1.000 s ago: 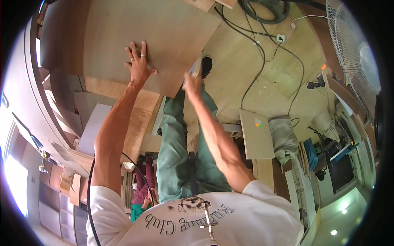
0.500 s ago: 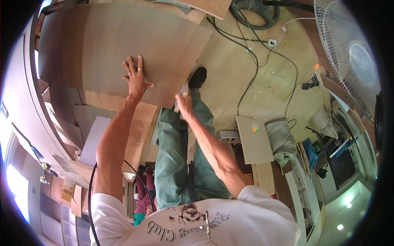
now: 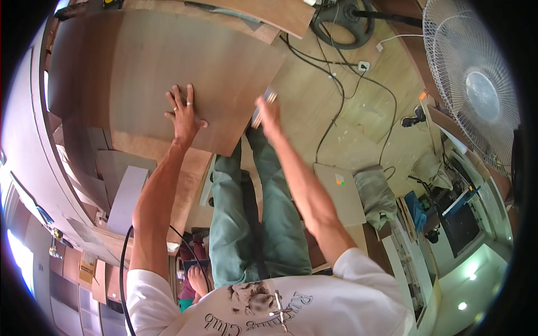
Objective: The person sands the edge of a curved wooden panel with a sanding block, then positions the panel into a wooden frame and marks it with a pencil.
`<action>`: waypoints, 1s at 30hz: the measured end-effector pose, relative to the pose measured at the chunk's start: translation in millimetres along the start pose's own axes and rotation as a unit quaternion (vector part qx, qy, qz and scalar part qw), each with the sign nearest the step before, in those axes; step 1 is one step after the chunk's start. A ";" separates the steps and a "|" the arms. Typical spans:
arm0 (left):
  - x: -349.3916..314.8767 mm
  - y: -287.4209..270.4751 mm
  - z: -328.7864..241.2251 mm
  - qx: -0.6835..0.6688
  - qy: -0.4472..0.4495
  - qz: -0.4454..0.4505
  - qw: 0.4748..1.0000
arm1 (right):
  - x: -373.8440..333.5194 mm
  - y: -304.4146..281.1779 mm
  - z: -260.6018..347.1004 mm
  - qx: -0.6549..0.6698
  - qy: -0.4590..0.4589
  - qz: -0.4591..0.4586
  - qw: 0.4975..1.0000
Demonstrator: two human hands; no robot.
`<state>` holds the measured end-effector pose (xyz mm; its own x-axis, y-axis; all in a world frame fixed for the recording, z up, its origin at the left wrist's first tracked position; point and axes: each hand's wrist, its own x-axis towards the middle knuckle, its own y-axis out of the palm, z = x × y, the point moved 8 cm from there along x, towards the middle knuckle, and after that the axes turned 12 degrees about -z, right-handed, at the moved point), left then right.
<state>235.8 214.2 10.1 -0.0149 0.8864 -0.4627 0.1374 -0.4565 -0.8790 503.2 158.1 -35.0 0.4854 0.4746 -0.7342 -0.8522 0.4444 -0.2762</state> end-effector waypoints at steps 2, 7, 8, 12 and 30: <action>-5.4 2.4 -3.1 -0.003 0.009 -0.005 1.000 | 53.8 -12.2 61.1 0.023 -0.056 0.014 0.998; -6.6 5.3 1.9 -0.016 -0.017 0.018 1.000 | -4.4 -0.6 18.1 -0.022 -0.019 -0.062 0.998; -8.0 2.3 2.3 -0.017 -0.019 0.015 1.000 | -17.5 0.8 16.2 -0.005 -0.025 -0.073 0.997; 5.1 2.7 -18.4 -0.032 -0.002 0.019 0.999 | 38.0 -26.8 7.7 -0.037 -0.021 -0.064 0.997; 0.6 11.2 -12.7 -0.017 0.009 -0.003 1.000 | 37.1 -16.2 10.3 -0.096 -0.056 -0.055 0.992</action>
<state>249.9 210.6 1.4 0.0016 0.8902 -0.4556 0.1701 -0.4492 -0.8771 537.0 176.3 -51.4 0.5864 0.5171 -0.6235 -0.8096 0.3503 -0.4710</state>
